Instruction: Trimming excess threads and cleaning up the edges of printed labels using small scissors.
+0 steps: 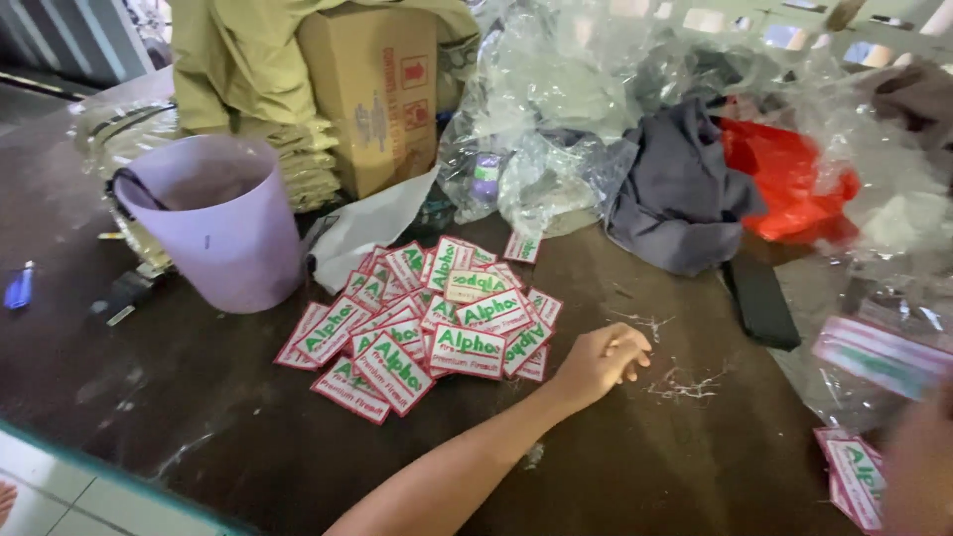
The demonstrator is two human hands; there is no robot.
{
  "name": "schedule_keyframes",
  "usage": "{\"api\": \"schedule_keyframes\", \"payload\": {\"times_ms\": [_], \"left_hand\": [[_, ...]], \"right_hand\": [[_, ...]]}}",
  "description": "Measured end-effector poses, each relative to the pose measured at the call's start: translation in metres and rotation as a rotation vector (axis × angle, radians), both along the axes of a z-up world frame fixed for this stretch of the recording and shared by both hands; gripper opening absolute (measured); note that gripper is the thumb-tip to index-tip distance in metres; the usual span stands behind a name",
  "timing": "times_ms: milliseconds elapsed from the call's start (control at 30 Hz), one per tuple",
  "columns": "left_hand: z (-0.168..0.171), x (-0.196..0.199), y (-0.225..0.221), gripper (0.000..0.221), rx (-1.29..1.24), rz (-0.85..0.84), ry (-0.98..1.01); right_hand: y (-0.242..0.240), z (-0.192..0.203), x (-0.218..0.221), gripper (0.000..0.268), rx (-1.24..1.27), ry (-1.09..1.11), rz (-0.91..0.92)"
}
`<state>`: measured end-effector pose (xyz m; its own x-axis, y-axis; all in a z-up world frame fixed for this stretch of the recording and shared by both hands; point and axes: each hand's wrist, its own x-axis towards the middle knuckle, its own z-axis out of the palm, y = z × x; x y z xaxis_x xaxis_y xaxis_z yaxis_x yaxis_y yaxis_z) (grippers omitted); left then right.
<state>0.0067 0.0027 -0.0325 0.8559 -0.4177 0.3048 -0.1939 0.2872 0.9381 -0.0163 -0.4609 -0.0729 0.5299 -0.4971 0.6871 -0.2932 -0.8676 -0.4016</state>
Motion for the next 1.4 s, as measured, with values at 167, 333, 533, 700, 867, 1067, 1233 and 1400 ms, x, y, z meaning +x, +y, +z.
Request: {"api": "schedule_keyframes", "payload": {"times_ms": [167,333,533,700,867,1067,1233,1400], "left_hand": [[-0.006,0.009,-0.008,0.043,-0.184,-0.070,0.146],[0.004,0.006,-0.004,0.028,-0.114,0.015,0.163],[0.005,0.015,-0.002,0.025,-0.081,0.123,0.224],[0.009,0.015,0.000,0.031,-0.137,0.087,0.408],[0.014,0.019,0.003,0.061,-0.267,0.047,0.569],[0.004,0.017,-0.003,0.023,-0.043,0.199,0.306],[0.020,0.010,0.005,0.021,-0.005,0.345,0.298],[0.018,0.012,0.006,0.022,0.028,0.379,0.196]], "right_hand": [[0.254,0.072,-0.034,0.077,0.439,0.024,0.172],[0.299,0.065,-0.030,0.051,0.473,0.072,0.289],[0.291,0.033,-0.015,0.037,0.505,0.111,0.381],[0.269,0.015,-0.005,0.036,0.511,0.150,0.368],[0.292,0.057,-0.018,0.035,0.648,0.092,0.385],[0.307,0.072,-0.027,0.027,0.698,0.156,0.451],[0.325,0.083,-0.036,0.019,0.644,0.341,0.609],[0.325,0.080,-0.037,0.020,0.695,0.342,0.592]]}}
